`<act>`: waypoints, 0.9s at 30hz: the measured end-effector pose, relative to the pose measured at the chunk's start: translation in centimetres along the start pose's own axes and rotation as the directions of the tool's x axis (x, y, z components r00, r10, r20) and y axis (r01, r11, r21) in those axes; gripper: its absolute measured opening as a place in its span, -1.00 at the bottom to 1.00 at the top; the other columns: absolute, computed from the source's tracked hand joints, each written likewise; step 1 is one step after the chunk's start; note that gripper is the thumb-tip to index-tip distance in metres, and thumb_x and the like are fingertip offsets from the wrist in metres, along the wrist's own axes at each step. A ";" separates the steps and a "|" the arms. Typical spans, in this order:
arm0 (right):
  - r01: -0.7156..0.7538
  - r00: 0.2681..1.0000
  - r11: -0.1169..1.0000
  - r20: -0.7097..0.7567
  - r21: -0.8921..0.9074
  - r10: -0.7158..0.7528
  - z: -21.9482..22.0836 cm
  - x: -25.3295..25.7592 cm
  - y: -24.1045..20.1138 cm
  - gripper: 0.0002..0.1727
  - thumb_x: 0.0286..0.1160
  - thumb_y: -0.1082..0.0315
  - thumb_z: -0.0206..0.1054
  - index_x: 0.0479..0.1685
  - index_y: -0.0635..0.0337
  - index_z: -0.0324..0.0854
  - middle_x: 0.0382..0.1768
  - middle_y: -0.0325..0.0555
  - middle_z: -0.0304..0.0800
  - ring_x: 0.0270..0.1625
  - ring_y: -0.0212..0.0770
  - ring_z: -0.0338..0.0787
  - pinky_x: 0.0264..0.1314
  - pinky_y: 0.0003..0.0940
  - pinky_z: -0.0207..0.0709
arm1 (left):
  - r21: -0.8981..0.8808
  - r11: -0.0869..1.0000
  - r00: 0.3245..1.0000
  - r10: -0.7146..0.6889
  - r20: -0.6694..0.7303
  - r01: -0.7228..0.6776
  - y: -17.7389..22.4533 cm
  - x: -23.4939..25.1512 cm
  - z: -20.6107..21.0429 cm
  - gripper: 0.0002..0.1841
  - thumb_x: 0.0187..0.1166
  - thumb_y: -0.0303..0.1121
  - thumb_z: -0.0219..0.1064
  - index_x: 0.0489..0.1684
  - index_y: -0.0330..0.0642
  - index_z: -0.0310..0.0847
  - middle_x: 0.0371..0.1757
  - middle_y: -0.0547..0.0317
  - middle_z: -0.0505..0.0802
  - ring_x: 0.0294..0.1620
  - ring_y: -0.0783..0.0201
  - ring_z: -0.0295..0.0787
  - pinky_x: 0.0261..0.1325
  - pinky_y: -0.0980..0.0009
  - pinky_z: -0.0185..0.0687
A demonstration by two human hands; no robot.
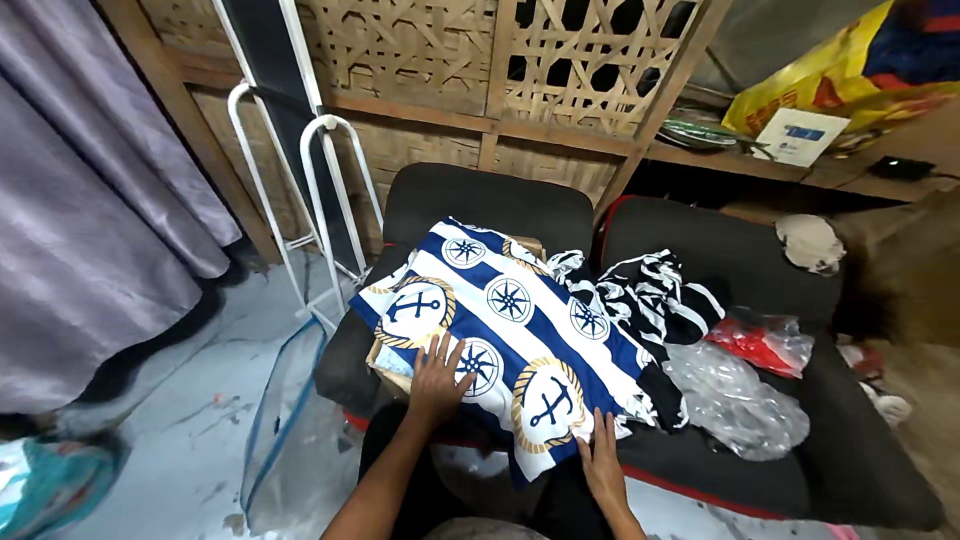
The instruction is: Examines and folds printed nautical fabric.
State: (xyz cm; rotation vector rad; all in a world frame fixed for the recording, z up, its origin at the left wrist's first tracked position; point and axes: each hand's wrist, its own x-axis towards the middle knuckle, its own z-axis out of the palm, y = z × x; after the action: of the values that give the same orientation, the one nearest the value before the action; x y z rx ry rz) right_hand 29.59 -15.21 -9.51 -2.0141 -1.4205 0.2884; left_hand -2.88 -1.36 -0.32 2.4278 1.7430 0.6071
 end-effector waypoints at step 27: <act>-0.155 0.977 0.980 0.131 -0.126 0.171 -0.2 0.5 -1.3 0.08 0.36 0.52 0.49 0.93 0.13 -0.12 0.92 0.19 -0.36 0.25 0.39 0.79 0.13 0.24 0.70 | 0.038 0.999 0.998 -0.033 0.056 0.031 0.2 0.3 -0.3 -0.27 0.68 0.28 -0.02 0.79 0.14 0.33 0.86 -0.02 0.28 0.89 -0.16 0.03 0.81 -0.26 -0.19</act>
State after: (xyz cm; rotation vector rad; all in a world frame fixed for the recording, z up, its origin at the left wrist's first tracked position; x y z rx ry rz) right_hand 28.93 -14.52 -8.49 -2.2485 -1.3858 0.4367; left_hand -2.73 -1.17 0.08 2.4109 1.7834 0.5020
